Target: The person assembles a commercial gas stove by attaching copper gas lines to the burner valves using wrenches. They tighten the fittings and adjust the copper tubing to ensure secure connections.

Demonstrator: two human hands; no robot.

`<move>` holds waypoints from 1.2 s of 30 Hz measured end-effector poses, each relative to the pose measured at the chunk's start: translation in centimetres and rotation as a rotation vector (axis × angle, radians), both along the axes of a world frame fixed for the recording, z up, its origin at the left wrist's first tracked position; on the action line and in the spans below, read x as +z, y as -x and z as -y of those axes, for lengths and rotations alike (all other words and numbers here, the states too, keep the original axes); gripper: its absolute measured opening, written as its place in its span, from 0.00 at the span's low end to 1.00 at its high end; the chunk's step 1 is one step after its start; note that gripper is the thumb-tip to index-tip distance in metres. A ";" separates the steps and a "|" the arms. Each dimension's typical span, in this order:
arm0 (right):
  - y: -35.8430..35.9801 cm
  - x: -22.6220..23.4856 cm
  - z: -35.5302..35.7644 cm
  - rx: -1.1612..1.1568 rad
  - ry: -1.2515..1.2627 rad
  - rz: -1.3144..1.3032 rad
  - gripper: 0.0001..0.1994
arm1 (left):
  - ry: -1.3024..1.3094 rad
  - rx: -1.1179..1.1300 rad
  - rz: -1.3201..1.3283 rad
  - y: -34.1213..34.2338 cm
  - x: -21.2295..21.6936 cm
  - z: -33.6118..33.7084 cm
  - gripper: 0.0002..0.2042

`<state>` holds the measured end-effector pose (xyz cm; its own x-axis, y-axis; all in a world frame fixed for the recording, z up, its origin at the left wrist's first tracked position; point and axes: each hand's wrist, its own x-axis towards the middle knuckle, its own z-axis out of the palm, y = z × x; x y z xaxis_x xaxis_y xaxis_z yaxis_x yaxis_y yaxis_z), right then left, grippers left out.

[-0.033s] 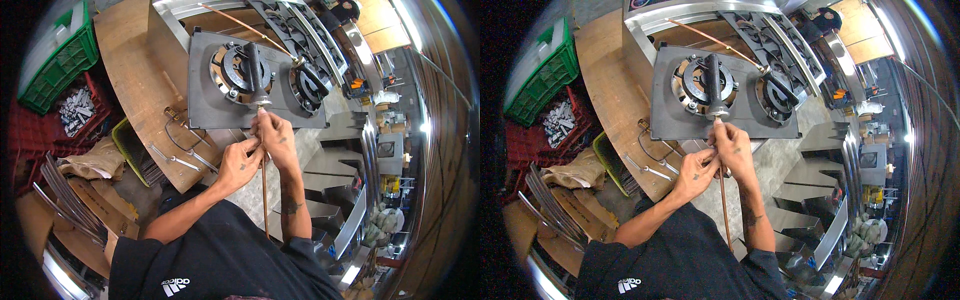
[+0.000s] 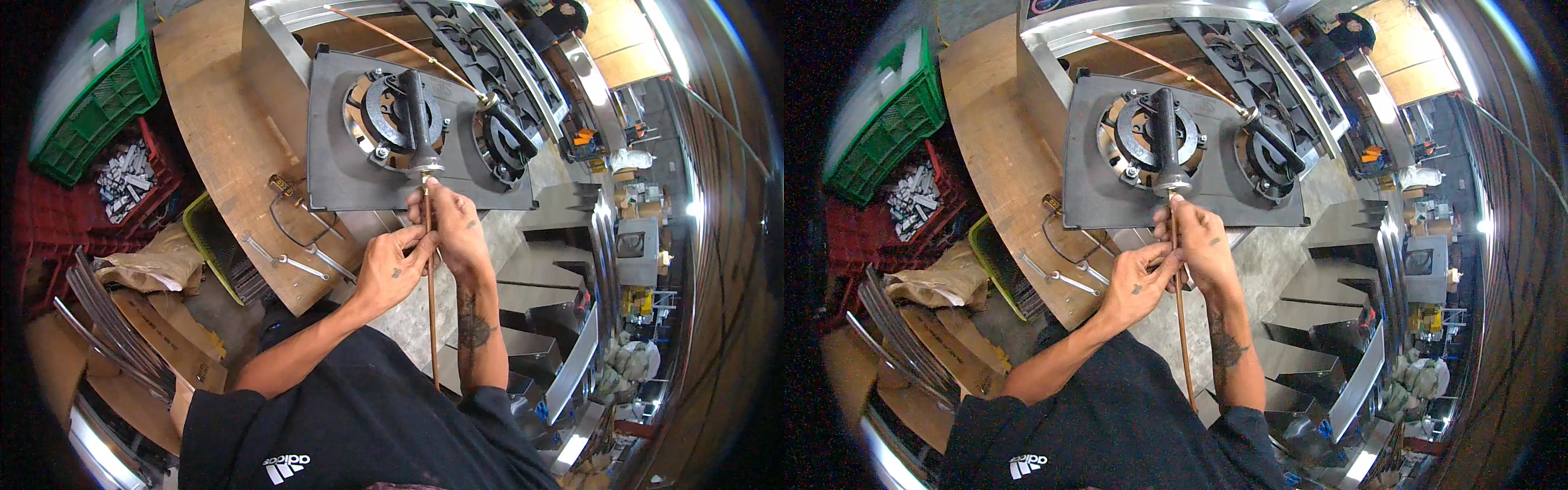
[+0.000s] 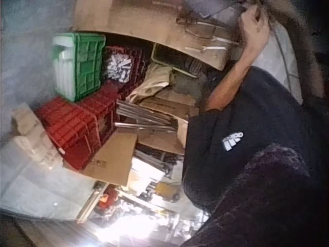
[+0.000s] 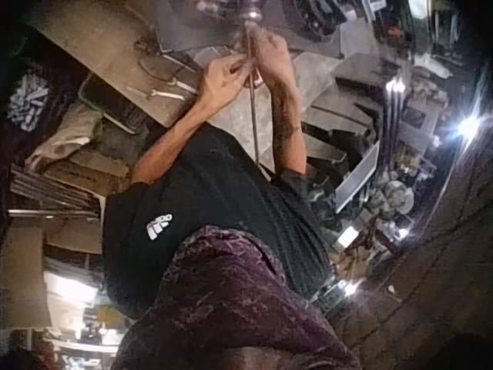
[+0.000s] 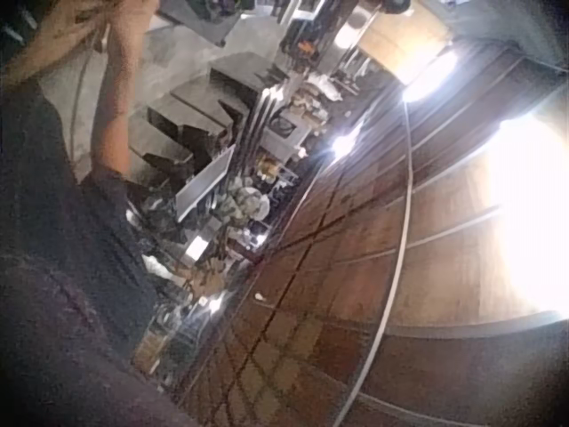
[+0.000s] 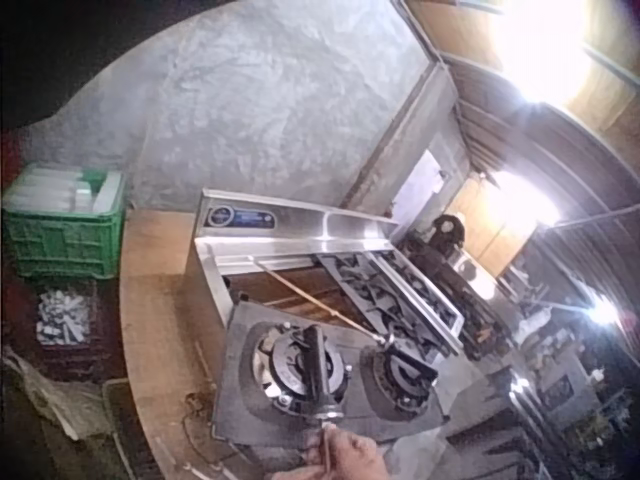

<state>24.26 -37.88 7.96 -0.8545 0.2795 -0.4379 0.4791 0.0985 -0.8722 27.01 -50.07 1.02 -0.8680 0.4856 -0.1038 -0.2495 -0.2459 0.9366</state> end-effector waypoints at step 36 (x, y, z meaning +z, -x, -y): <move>1.1 -0.9 -0.9 0.022 0.374 -0.067 0.23 | 0.021 0.082 -0.019 0.1 -0.4 -0.5 0.14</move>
<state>23.20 -36.95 7.07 -0.8888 0.0926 -0.4488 0.4208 -0.2228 -0.8794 26.90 -49.53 0.61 -0.9067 0.4108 -0.0960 -0.2114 -0.2454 0.9461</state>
